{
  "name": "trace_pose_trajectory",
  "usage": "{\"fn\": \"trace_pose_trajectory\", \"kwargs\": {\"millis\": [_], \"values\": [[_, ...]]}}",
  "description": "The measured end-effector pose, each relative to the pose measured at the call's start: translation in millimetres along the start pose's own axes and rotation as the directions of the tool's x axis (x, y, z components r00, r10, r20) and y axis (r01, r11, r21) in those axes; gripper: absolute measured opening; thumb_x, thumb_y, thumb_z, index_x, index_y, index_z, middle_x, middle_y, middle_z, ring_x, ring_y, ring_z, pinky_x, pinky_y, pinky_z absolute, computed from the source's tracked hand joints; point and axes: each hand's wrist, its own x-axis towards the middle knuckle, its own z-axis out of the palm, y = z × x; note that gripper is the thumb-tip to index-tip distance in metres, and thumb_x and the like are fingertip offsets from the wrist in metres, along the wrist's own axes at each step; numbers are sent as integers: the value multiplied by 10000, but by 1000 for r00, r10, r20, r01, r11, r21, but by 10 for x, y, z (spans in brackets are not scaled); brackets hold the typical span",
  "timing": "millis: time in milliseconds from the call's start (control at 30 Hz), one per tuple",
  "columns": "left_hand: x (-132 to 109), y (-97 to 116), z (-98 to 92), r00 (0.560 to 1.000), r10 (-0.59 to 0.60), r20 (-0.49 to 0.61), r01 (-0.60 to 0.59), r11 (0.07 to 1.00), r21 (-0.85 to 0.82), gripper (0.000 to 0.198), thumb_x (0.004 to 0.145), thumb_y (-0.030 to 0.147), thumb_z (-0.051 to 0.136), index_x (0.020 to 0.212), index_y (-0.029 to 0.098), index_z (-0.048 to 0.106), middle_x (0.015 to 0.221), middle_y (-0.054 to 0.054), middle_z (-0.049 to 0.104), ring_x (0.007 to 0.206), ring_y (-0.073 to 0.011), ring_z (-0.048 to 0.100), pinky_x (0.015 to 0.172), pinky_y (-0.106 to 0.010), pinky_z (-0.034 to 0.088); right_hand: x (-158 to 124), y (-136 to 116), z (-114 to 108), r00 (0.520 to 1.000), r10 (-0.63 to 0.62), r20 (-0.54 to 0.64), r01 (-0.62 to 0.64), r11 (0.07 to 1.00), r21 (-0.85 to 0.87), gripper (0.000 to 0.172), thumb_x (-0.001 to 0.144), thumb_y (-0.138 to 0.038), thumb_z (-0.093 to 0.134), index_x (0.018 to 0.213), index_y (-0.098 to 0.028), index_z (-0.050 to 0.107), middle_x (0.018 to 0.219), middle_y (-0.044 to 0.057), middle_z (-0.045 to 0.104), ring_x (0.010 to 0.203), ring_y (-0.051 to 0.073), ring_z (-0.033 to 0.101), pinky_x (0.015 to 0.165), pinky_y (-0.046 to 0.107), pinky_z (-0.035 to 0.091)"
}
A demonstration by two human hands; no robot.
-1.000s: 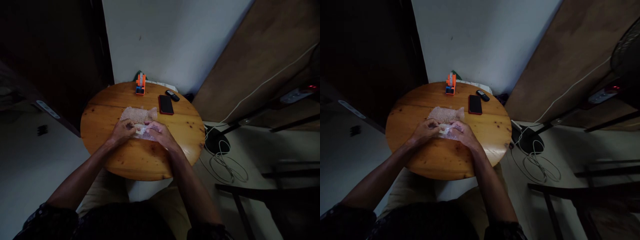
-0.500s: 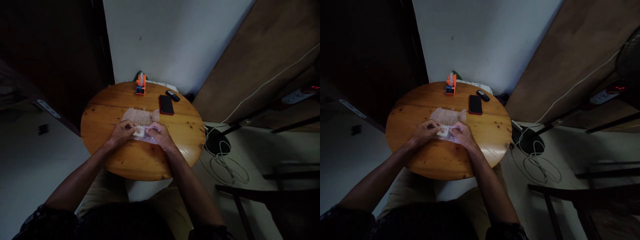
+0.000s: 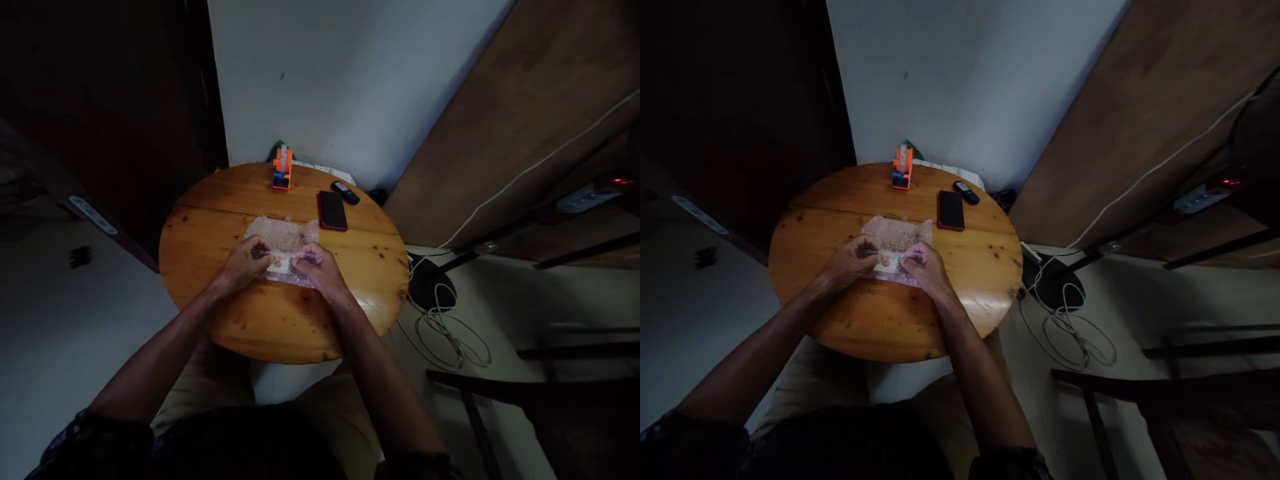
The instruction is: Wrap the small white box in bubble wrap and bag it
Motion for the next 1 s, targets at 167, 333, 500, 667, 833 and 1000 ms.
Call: {"fn": "trace_pose_trajectory", "kwargs": {"millis": [167, 333, 500, 667, 833, 1000], "values": [[39, 15, -15, 1000, -11, 12, 10, 999, 45, 221, 685, 312, 645, 865, 185, 631, 890, -24, 689, 832, -178, 635, 774, -293, 516, 28, 64, -52, 989, -101, -107, 73, 969, -237, 303, 750, -385, 677, 1002, -231, 610, 744, -30, 601, 641, 144, 520, 605, 275, 425], [39, 34, -28, 1000, -20, 15, 19, 998, 64, 202, 694, 287, 630, 867, 185, 645, 896, -28, 704, 837, -183, 653, 791, -306, 534, -35, -4, -90, 926, -346, -151, 236, 843, -483, 320, 808, -219, 551, 1115, -219, 638, 987, 66, 669, 896, 229, 605, 798, 371, 473], [94, 9, -6, 999, -9, 31, 7, 998, 68, 213, 690, 277, 636, 878, 179, 655, 870, -26, 709, 830, -182, 662, 809, -317, 551, -192, -204, 52, 796, -572, 199, 506, 447, -737, 296, 902, -186, 518, 1102, -244, 728, 1172, 84, 694, 1107, 287, 542, 1019, 481, 330], [105, 33, -64, 998, 5, 56, -9, 997, 79, 243, 691, 309, 650, 892, 173, 664, 919, -49, 724, 868, -198, 678, 842, -335, 555, -222, -201, 165, 755, -524, 393, 597, 304, -743, 289, 989, -268, 469, 1108, -198, 723, 1183, 78, 723, 1041, 248, 548, 1029, 455, 289], [26, 0, -403, 996, 13, 88, -29, 983, 180, 453, 701, 391, 683, 1103, 183, 680, 934, -46, 713, 850, -202, 665, 784, -319, 543, -215, -186, 176, 771, -476, 422, 582, 260, -770, 302, 989, -294, 487, 1195, -209, 691, 1228, 93, 692, 1067, 269, 525, 994, 461, 297], [-14, -141, -516, 998, -44, 54, 23, 941, 338, 450, 698, 309, 567, 1108, 172, 691, 732, 13, 628, 646, -160, 563, 610, -267, 461, -235, -258, 209, 794, -421, 438, 556, 211, -804, 323, 983, -312, 521, 1271, -264, 659, 1221, 98, 660, 1074, 287, 501, 935, 458, 315]]}}
